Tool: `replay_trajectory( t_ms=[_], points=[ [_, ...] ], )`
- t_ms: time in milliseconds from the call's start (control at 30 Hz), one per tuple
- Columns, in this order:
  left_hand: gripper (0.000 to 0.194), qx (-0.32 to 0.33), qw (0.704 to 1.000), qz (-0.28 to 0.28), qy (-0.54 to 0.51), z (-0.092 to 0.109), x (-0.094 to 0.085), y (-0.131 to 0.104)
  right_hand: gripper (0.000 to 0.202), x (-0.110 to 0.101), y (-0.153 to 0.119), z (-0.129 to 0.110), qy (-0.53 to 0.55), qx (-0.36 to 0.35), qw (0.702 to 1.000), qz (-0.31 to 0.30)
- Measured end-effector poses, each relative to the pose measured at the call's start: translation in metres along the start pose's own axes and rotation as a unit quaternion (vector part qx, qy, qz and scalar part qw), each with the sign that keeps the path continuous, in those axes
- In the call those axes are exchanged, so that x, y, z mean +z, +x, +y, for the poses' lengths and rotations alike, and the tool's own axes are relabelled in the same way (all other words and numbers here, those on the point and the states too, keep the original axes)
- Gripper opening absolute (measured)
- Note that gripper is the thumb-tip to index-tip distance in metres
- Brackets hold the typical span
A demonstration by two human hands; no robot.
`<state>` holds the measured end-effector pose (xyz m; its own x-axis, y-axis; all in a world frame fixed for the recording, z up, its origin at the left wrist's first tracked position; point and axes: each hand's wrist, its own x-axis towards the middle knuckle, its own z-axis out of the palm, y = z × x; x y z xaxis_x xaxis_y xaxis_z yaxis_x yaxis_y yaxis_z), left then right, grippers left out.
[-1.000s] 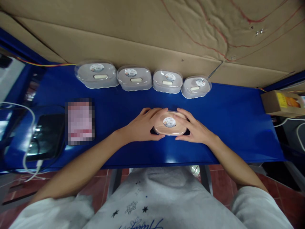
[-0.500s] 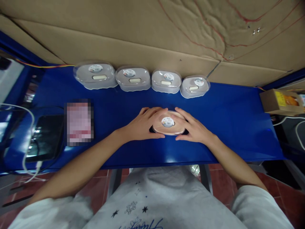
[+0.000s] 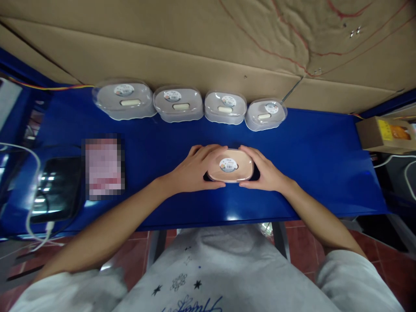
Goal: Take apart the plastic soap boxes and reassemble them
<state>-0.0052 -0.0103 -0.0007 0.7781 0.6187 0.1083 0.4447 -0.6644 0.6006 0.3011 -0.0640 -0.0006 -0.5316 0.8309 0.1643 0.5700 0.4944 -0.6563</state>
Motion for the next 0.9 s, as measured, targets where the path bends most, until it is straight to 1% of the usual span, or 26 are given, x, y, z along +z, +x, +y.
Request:
replay_trajectory(
  t_ms=[167,267,400,567,733,900],
  points=[
    [0.104,-0.002,1.0,0.004,0.003,0.003,0.001,0.003,0.111,0.0,0.0,0.001,0.001,0.018,1.0,-0.004],
    [0.103,-0.001,1.0,0.01,0.009,0.003,0.002,0.003,0.111,0.001,0.0,0.001,0.004,0.012,1.0,0.0],
    [0.107,0.001,1.0,0.01,-0.005,0.001,0.002,0.003,0.112,0.0,0.001,0.004,0.008,0.0,1.0,0.002],
    [0.115,0.016,0.999,0.021,-0.042,0.0,0.001,0.001,0.119,-0.002,0.0,0.005,0.0,-0.005,1.0,0.004],
    [0.113,0.031,0.998,0.033,-0.038,0.001,0.002,0.0,0.117,-0.004,-0.002,0.001,-0.014,-0.019,1.0,0.011],
    [0.111,0.029,0.998,0.034,-0.043,0.002,0.004,0.001,0.116,-0.009,-0.002,0.0,-0.024,-0.006,1.0,-0.003]
  ],
)
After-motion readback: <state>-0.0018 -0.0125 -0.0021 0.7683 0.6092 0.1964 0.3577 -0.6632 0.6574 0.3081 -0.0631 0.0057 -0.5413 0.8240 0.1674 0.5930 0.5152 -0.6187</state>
